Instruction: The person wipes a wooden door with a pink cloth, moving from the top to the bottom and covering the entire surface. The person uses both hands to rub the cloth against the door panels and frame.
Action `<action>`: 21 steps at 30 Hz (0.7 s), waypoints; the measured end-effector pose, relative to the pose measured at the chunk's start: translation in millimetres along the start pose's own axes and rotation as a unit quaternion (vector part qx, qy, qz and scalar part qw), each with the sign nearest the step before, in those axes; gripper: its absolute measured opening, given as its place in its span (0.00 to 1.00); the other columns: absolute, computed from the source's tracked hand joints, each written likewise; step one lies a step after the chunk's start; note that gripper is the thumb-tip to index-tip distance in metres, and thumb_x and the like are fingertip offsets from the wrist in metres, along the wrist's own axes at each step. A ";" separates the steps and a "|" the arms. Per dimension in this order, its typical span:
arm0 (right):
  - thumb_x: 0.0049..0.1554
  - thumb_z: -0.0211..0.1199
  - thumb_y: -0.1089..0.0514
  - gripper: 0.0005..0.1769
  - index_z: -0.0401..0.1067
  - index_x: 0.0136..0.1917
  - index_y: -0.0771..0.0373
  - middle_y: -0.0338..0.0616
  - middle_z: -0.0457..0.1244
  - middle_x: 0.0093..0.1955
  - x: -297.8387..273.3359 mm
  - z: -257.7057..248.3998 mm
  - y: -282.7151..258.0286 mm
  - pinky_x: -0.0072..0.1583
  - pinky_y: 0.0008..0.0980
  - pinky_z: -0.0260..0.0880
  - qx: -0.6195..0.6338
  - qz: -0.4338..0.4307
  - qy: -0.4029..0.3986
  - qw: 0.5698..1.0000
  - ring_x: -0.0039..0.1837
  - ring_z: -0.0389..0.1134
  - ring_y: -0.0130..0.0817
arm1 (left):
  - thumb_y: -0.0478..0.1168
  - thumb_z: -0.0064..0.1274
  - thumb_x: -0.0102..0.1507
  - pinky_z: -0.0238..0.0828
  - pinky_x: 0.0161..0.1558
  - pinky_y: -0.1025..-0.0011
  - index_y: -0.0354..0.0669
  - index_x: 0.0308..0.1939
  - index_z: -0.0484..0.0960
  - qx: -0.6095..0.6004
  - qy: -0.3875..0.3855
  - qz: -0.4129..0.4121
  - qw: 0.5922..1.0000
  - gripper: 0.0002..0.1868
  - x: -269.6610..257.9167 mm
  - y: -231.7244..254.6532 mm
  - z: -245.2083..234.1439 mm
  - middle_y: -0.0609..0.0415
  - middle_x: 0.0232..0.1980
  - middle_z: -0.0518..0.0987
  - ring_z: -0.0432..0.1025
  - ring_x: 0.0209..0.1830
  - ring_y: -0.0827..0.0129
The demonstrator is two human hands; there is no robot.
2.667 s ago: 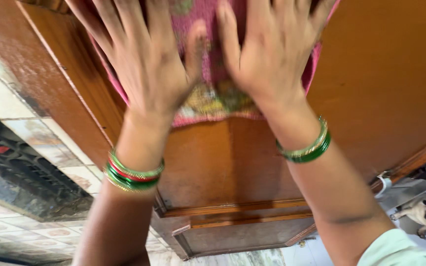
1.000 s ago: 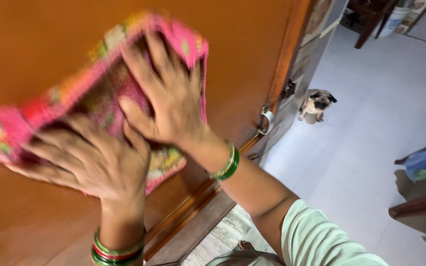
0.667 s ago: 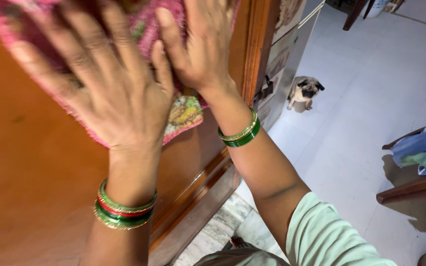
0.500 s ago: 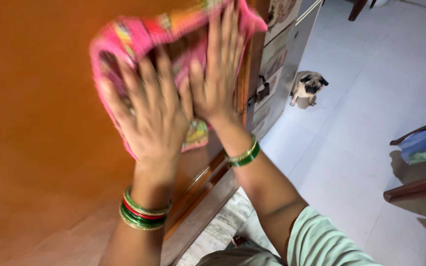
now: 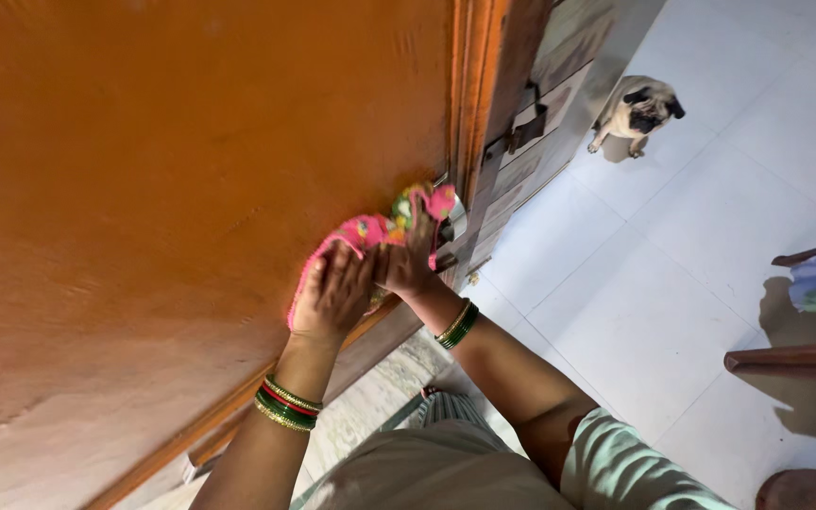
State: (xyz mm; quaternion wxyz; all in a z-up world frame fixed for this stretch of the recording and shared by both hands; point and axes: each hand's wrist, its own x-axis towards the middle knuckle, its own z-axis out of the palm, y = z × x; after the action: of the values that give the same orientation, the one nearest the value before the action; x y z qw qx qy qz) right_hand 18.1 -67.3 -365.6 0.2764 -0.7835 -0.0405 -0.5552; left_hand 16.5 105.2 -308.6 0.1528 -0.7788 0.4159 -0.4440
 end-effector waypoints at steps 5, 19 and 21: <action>0.65 0.52 0.45 0.37 0.54 0.71 0.81 0.85 0.37 0.79 -59.6 0.5 12.5 0.79 0.69 0.38 -0.094 0.071 -0.090 0.989 0.81 0.39 0.78 | 0.51 0.40 0.74 0.37 0.81 0.56 0.42 0.73 0.71 -0.103 -0.048 0.039 0.993 0.27 -70.6 47.8 44.4 0.53 0.78 0.67 0.57 0.80 0.63; 0.66 0.42 0.49 0.38 0.55 0.70 0.92 0.98 0.32 0.74 -133.7 21.6 -142.4 0.77 0.75 0.29 -0.059 0.054 -0.241 0.967 0.78 0.28 0.90 | 0.50 0.32 0.70 0.24 0.80 0.62 0.50 0.83 0.43 0.035 -0.255 0.077 0.963 0.37 -206.8 -20.5 -33.2 0.59 0.86 0.40 0.34 0.85 0.70; 0.67 0.42 0.41 0.46 0.52 0.68 0.97 1.00 0.36 0.73 -153.8 35.1 -168.0 0.77 0.74 0.32 -0.092 0.045 -0.290 0.952 0.78 0.32 0.91 | 0.50 0.35 0.70 0.29 0.81 0.63 0.51 0.81 0.52 -0.019 -0.221 0.019 0.975 0.35 -250.4 -34.4 -34.2 0.59 0.85 0.47 0.40 0.84 0.71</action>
State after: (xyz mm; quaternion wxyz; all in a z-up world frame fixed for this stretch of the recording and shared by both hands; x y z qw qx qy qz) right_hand -72.9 128.7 -445.7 0.2043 -0.9337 -0.0328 -0.2924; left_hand -58.9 326.8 -409.9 0.2349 -0.8523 0.3950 -0.2497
